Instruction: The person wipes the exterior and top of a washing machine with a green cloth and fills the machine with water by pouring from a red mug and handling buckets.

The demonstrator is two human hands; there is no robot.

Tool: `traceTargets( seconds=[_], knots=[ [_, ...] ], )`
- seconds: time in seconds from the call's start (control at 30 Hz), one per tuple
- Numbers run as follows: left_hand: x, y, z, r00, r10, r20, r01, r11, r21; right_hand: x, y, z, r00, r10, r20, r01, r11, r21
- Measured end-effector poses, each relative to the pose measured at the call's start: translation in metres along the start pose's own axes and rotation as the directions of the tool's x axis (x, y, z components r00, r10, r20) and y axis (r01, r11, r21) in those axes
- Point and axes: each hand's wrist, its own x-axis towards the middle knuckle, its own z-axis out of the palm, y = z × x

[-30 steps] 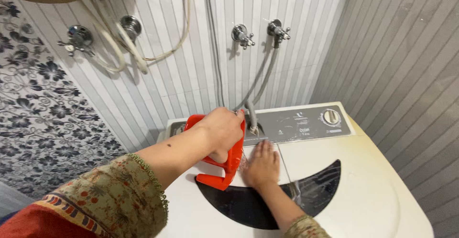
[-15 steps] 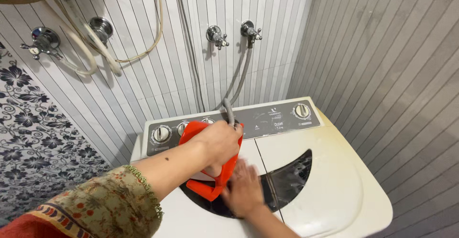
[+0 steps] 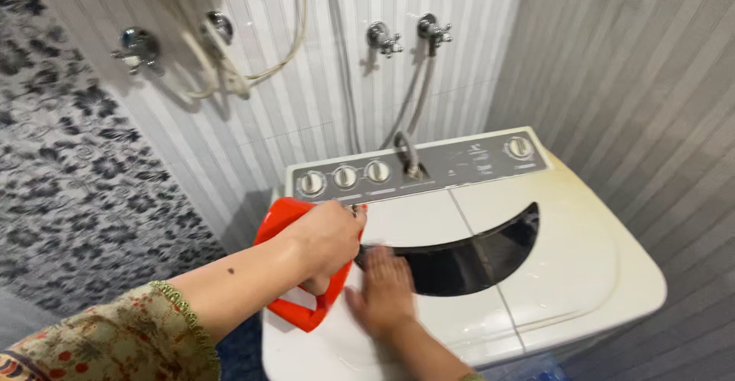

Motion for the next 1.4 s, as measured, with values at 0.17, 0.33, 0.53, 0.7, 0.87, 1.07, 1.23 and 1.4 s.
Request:
traceTargets(
  seconds=[0.17, 0.33, 0.53, 0.7, 0.87, 1.07, 1.23, 1.4],
  knots=[
    [-0.029, 0.000, 0.038, 0.988, -0.040, 0.152, 0.045, 0.999, -0.026, -0.013, -0.050, 0.004, 0.883, -0.465, 0.065, 0.464, 0.885, 0.025],
    [-0.055, 0.000, 0.060, 0.970, -0.104, 0.218, 0.127, 0.987, -0.093, -0.046, -0.007, 0.007, 0.691, -0.723, 0.012, 0.723, 0.690, -0.036],
    [-0.078, 0.002, 0.083, 0.957, -0.179, 0.228, 0.214, 0.967, -0.140, 0.001, -0.056, 0.018, 0.681, -0.716, 0.152, 0.727, 0.686, -0.027],
    [-0.100, -0.002, 0.101, 0.949, -0.280, 0.141, 0.301, 0.941, -0.153, 0.081, -0.105, 0.020, 0.882, -0.414, 0.226, 0.443, 0.891, -0.096],
    [-0.115, -0.008, 0.097, 0.914, -0.332, 0.233, 0.380, 0.903, -0.202, 0.082, -0.122, 0.012, 0.918, -0.322, 0.232, 0.348, 0.934, -0.081],
    [-0.106, -0.011, 0.077, 0.932, -0.348, 0.105, 0.362, 0.911, -0.199, 0.027, -0.101, -0.004, 0.815, -0.516, 0.261, 0.549, 0.833, -0.066],
    [-0.083, -0.007, 0.051, 0.943, -0.318, 0.101, 0.333, 0.916, -0.223, -0.017, -0.045, -0.020, 0.743, -0.616, 0.261, 0.648, 0.760, -0.049],
    [-0.058, 0.004, 0.023, 0.959, -0.274, 0.078, 0.284, 0.937, -0.202, -0.041, 0.046, -0.035, 0.876, -0.375, 0.304, 0.436, 0.884, -0.167]
  ],
)
